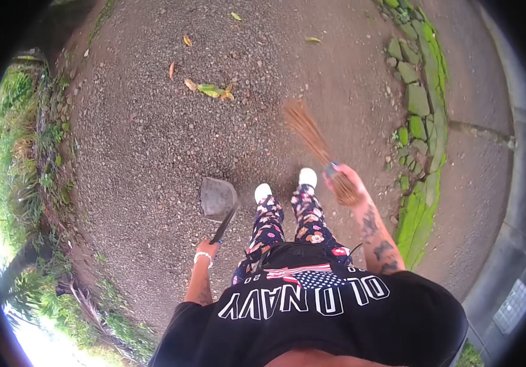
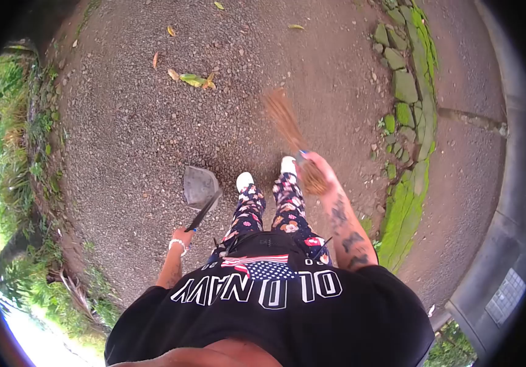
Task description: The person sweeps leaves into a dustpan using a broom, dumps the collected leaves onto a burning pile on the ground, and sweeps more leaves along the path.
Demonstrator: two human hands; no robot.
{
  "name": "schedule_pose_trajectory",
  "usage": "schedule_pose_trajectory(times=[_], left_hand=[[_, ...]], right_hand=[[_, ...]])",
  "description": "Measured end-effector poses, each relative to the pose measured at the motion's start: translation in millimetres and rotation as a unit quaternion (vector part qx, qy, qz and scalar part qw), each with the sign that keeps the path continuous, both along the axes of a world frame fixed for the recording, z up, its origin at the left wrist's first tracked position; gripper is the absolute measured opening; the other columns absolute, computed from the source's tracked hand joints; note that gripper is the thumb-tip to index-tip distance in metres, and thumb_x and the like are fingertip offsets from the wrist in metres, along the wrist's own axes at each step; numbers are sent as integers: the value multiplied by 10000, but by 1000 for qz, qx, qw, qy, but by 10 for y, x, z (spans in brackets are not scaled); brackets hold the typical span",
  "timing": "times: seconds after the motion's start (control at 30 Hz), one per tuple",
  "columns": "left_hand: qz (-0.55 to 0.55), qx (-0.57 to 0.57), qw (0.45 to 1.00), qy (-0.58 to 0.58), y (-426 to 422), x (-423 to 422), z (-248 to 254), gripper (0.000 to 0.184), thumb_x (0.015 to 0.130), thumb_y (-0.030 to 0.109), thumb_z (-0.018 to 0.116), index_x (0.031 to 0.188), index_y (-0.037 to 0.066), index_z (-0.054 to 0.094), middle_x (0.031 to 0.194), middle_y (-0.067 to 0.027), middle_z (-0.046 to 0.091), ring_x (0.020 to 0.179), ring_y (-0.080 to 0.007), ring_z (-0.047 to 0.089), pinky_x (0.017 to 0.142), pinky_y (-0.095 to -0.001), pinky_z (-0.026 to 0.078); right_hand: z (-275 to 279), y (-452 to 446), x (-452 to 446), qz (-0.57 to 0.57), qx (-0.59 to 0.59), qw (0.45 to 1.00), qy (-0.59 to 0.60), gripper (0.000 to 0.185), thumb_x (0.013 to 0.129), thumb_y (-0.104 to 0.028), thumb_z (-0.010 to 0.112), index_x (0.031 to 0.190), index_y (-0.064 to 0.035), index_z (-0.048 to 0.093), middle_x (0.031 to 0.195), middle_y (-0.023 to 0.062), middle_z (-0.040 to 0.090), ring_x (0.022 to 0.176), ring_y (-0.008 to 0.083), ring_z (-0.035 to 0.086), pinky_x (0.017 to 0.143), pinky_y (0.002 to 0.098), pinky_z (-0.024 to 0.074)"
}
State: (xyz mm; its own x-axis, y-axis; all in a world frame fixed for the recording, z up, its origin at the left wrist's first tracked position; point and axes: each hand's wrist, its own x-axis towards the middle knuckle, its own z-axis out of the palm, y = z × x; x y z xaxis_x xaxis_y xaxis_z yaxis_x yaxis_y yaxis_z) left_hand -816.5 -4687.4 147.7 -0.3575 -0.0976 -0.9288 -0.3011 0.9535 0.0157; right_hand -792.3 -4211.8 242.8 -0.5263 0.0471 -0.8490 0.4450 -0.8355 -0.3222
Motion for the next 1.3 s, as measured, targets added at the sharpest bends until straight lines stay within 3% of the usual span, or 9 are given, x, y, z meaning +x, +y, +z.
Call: schedule_pose_trajectory(times=[0.3, 0.47, 0.63, 0.7, 0.8, 0.9, 0.97, 1.13, 1.3], left_hand=[[216, 1, 976, 20, 474, -237, 170, 306, 694, 269, 548, 847, 7, 587, 615, -129, 574, 495, -225, 559, 460, -334, 427], [302, -45, 952, -26, 835, -568, 481, 265, 717, 238, 557, 859, 15, 568, 545, -74, 508, 411, -177, 483, 375, -315, 368], [354, -51, 934, -27, 1209, -917, 586, 297, 714, 250, 560, 895, 15, 568, 601, -83, 535, 480, -179, 518, 415, -314, 397], [248, -94, 964, -10, 1070, -795, 226, 354, 696, 276, 574, 933, 13, 570, 700, -132, 590, 598, -242, 583, 514, -345, 447], [168, -112, 979, 21, 1284, -925, 275, 403, 678, 305, 583, 962, 19, 567, 802, -167, 604, 716, -294, 598, 616, -356, 462], [156, -116, 980, 32, 1290, -934, 273, 410, 678, 309, 578, 982, 33, 562, 830, -161, 604, 757, -303, 591, 640, -352, 462], [199, -127, 971, -20, 1551, -1249, 538, 418, 684, 298, 570, 1018, 47, 552, 840, -169, 602, 745, -292, 595, 640, -348, 465], [264, -122, 957, 13, 1662, -1401, 620, 369, 703, 285, 551, 995, 59, 561, 744, -151, 605, 650, -242, 603, 581, -330, 465], [309, -128, 942, 40, 1618, -1267, 662, 344, 711, 297, 553, 971, 72, 578, 760, -151, 608, 682, -251, 605, 605, -332, 464]], right_hand=[[-790, 469, -1742, -38, -42, 998, -27, 243, 695, -208, 615, 824, -30, 512, 682, 120, 572, 624, 214, 577, 526, 292, 500], [-399, 1234, -2205, -23, -25, 999, 13, 249, 694, -208, 601, 803, -3, 510, 704, 112, 563, 647, 209, 571, 580, 293, 501], [-281, 2620, -2236, 17, 15, 997, -75, 220, 706, -189, 556, 809, -5, 495, 631, 101, 543, 576, 217, 562, 512, 331, 484], [-485, 2869, -2466, 101, 175, 978, -41, 212, 689, -159, 568, 805, 2, 494, 685, 116, 539, 595, 208, 558, 505, 319, 486], [-1313, 3094, -3106, 19, 212, 976, -48, 150, 703, -134, 551, 783, -27, 481, 632, 80, 527, 549, 198, 555, 463, 347, 470], [-1434, 2604, -3872, 87, 145, 981, -94, 150, 714, -136, 547, 799, -35, 476, 643, 79, 524, 559, 191, 557, 465, 331, 472], [-1366, 2229, -4206, 238, 148, 960, -15, 228, 719, -139, 545, 895, -44, 436, 666, 81, 513, 573, 186, 555, 476, 309, 476], [-633, 1717, -4099, 293, 111, 946, 81, 477, 696, -98, 546, 1102, -13, 311, 740, 107, 516, 567, 192, 551, 463, 331, 480], [57, 1189, -3463, 433, 42, 901, 1, 701, 689, -118, 514, 1268, -89, 119, 857, 136, 538, 594, 217, 558, 484, 321, 475]])
